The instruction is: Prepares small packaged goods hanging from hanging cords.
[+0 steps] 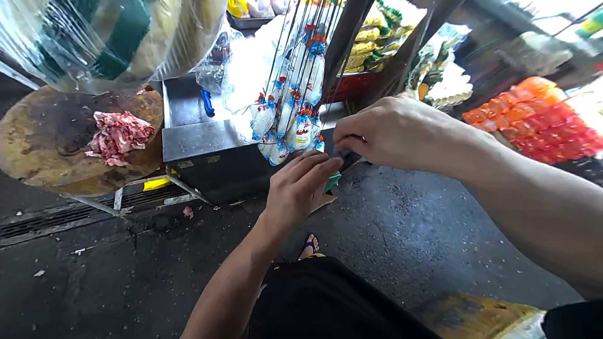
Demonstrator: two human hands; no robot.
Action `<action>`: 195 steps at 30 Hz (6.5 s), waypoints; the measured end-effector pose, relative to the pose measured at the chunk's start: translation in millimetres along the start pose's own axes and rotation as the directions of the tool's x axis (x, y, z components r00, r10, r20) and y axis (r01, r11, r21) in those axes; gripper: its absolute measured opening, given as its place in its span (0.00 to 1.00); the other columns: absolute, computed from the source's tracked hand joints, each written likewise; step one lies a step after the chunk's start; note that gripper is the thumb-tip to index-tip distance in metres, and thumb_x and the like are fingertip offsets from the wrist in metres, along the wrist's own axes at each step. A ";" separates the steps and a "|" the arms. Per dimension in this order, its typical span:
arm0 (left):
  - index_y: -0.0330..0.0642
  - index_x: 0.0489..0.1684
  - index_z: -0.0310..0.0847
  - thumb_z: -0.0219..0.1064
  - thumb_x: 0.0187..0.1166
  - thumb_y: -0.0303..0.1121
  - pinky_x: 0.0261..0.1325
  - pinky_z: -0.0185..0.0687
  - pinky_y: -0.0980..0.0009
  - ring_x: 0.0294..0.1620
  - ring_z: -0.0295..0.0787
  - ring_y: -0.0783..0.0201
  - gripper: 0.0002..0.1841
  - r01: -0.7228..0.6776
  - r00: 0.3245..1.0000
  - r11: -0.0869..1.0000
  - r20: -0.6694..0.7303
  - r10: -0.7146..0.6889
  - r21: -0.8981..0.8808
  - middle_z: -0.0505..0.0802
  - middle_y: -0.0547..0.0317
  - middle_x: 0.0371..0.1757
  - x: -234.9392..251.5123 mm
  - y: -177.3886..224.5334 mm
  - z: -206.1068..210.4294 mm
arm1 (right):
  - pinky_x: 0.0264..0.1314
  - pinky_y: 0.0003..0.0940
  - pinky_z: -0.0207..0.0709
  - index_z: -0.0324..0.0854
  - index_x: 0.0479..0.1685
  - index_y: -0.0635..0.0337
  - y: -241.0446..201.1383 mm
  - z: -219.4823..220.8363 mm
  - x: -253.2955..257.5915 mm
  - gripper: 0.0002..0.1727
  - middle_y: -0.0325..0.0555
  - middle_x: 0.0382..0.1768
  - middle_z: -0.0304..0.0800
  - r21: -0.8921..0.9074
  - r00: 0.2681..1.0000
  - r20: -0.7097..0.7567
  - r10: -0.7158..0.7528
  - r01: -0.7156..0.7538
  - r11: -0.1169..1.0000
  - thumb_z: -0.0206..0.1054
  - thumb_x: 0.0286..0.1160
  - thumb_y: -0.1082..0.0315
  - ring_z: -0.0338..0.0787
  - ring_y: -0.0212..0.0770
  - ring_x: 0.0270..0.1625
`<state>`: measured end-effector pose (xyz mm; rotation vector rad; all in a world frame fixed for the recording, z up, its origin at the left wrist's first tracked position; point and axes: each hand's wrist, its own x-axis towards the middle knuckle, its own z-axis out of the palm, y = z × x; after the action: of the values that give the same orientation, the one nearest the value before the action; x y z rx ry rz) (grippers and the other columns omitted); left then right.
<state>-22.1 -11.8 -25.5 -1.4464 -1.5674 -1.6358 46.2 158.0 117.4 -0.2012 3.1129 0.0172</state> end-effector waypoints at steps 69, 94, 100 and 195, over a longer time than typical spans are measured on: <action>0.36 0.84 0.56 0.63 0.80 0.40 0.51 0.97 0.56 0.48 0.96 0.57 0.34 0.993 0.115 0.099 0.677 -0.727 -0.062 0.91 0.50 0.57 -118.5 33.6 -15.3 | 0.21 0.16 0.64 0.82 0.58 0.46 -81.6 214.2 -151.5 0.10 0.23 0.20 0.73 0.988 0.860 0.112 0.497 -0.044 -0.146 0.62 0.88 0.58 0.68 0.18 0.19; 0.37 0.47 0.90 0.64 0.79 0.44 0.54 0.88 0.54 0.49 0.93 0.56 0.18 0.664 0.433 0.695 0.615 -0.659 0.277 0.95 0.51 0.48 -122.0 21.5 1.8 | 0.35 0.18 0.80 0.92 0.43 0.54 -76.1 225.7 -95.1 0.12 0.35 0.37 0.92 0.915 0.843 -0.170 0.511 -0.058 0.399 0.74 0.76 0.55 0.84 0.22 0.32; 0.33 0.53 0.86 0.64 0.83 0.45 0.53 0.86 0.66 0.42 0.89 0.72 0.21 0.948 0.151 0.318 0.848 -0.507 0.021 0.93 0.58 0.40 -124.9 14.1 3.0 | 0.56 0.30 0.87 0.80 0.77 0.54 -42.9 229.2 -118.1 0.35 0.46 0.73 0.86 0.918 0.971 -0.127 0.200 0.039 0.394 0.82 0.68 0.55 0.90 0.32 0.56; 0.38 0.58 0.82 0.51 0.89 0.36 0.50 0.85 0.71 0.41 0.87 0.73 0.16 0.862 0.174 0.462 0.731 -0.659 0.211 0.90 0.60 0.42 -44.9 24.4 260.7 | 0.18 0.15 0.60 0.86 0.34 0.46 141.5 323.1 -239.7 0.12 0.22 0.15 0.72 0.581 0.961 0.225 0.159 -0.001 -0.814 0.66 0.84 0.54 0.65 0.18 0.14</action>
<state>110.2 204.4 -105.1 -1.6631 -3.1338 -1.8744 272.6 333.1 -198.8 0.3811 0.9789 -2.9144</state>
